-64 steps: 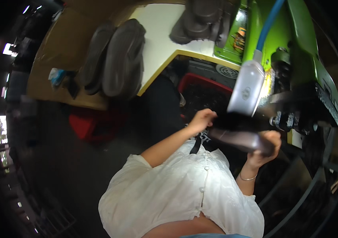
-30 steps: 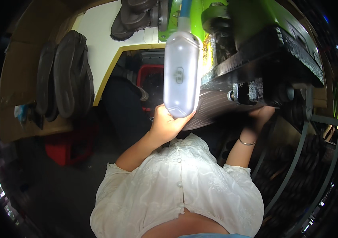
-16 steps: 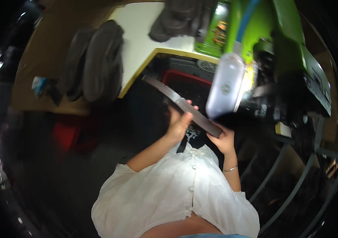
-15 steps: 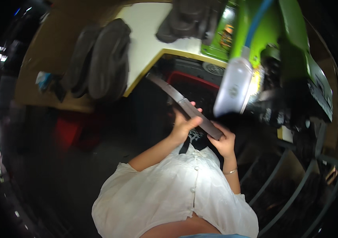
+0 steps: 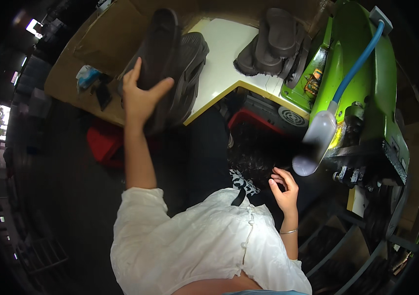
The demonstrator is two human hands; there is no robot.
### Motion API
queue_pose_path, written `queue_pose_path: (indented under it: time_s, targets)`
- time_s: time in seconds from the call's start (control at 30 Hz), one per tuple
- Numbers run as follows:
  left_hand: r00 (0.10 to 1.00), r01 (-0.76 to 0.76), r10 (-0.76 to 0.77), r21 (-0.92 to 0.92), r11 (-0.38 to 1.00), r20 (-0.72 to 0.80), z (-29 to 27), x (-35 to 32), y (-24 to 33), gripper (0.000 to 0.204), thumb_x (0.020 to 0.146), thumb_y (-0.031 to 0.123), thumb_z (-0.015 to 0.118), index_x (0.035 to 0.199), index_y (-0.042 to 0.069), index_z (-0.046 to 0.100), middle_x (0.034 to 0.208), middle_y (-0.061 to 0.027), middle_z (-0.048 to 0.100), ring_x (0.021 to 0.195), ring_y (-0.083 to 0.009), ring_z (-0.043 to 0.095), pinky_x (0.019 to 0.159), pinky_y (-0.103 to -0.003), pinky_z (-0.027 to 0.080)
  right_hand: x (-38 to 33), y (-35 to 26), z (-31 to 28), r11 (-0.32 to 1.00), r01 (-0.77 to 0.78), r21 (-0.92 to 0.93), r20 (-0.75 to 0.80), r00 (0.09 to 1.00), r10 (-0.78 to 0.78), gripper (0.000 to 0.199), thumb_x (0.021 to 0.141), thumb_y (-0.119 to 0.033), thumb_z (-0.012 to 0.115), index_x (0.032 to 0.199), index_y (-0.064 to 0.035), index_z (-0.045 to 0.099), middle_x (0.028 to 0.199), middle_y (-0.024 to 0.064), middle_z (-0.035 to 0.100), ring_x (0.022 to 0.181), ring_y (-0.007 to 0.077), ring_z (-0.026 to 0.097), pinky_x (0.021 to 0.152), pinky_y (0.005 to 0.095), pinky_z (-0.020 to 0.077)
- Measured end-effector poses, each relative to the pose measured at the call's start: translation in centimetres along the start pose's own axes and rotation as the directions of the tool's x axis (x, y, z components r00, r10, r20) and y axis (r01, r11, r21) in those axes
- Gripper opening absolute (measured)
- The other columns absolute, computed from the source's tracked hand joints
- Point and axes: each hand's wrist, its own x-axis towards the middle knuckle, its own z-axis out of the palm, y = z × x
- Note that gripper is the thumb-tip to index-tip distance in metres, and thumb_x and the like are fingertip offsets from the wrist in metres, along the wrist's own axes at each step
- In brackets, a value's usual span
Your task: The person repeatedly presses the sole of a slipper against a rotating grinding wheel to smooth or shape it. After processing several slippers, the person places them on a nearby shelf and then picks up a pair of shoes to continue the task.
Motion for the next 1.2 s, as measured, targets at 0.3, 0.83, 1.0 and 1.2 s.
queue_pose_path:
  time_s: [0.3, 0.83, 1.0, 1.2]
  targets:
    - [0.984, -0.167, 0.176, 0.210, 0.963, -0.022, -2.8, 8.1, -5.6, 0.081, 0.055, 0.020, 0.072, 0.127, 0.013, 0.036, 0.126, -0.0172, 0.044, 0.118, -0.0307, 0.042, 0.097, -0.043, 0.033, -0.4, 0.7, -1.3, 0.988, -0.015, -0.152, -0.103, 0.995, -0.001, 0.022, 0.075, 0.000, 0.063, 0.096, 0.0028, 0.059, 0.091, 0.0123, 0.061, 0.078, 0.0172, 0.061, 0.069, 0.0264, 0.0491]
    - [0.911, 0.172, -0.372, 0.661, 0.731, 0.175, 2.1, 8.5, -5.6, 0.119, 0.058, 0.085, 0.042, 0.136, -0.002, 0.020, 0.123, -0.0349, 0.039, 0.117, -0.0435, 0.040, 0.097, -0.046, 0.034, 1.1, 1.7, -0.3, 0.955, 0.104, -0.279, 0.022, 0.995, -0.102, 0.020, 0.078, -0.001, 0.061, 0.097, 0.0009, 0.061, 0.089, 0.0102, 0.060, 0.074, 0.0151, 0.059, 0.068, 0.0243, 0.0469]
    - [0.879, 0.056, -0.372, 0.709, 0.703, 0.299, 4.2, 9.6, -5.1, 0.108, 0.055, 0.063, 0.063, 0.136, 0.004, 0.023, 0.127, -0.0343, 0.033, 0.118, -0.0452, 0.037, 0.096, -0.050, 0.033, 0.5, 2.0, -1.0, 0.953, 0.045, -0.301, 0.024, 0.999, -0.039, 0.020, 0.078, -0.003, 0.061, 0.098, 0.0003, 0.062, 0.088, 0.0104, 0.061, 0.074, 0.0152, 0.059, 0.068, 0.0245, 0.0467]
    - [0.852, -0.052, -0.352, 0.733, 0.679, 0.387, -0.2, 11.0, -5.3, 0.076, 0.055, 0.032, 0.072, 0.123, 0.011, 0.046, 0.134, -0.0204, 0.034, 0.122, -0.0375, 0.035, 0.101, -0.050, 0.027, -1.0, 2.6, -1.6, 0.964, -0.082, -0.252, -0.048, 0.996, 0.072, 0.020, 0.077, -0.003, 0.061, 0.097, 0.0000, 0.061, 0.089, 0.0119, 0.061, 0.074, 0.0186, 0.061, 0.066, 0.0273, 0.0469]
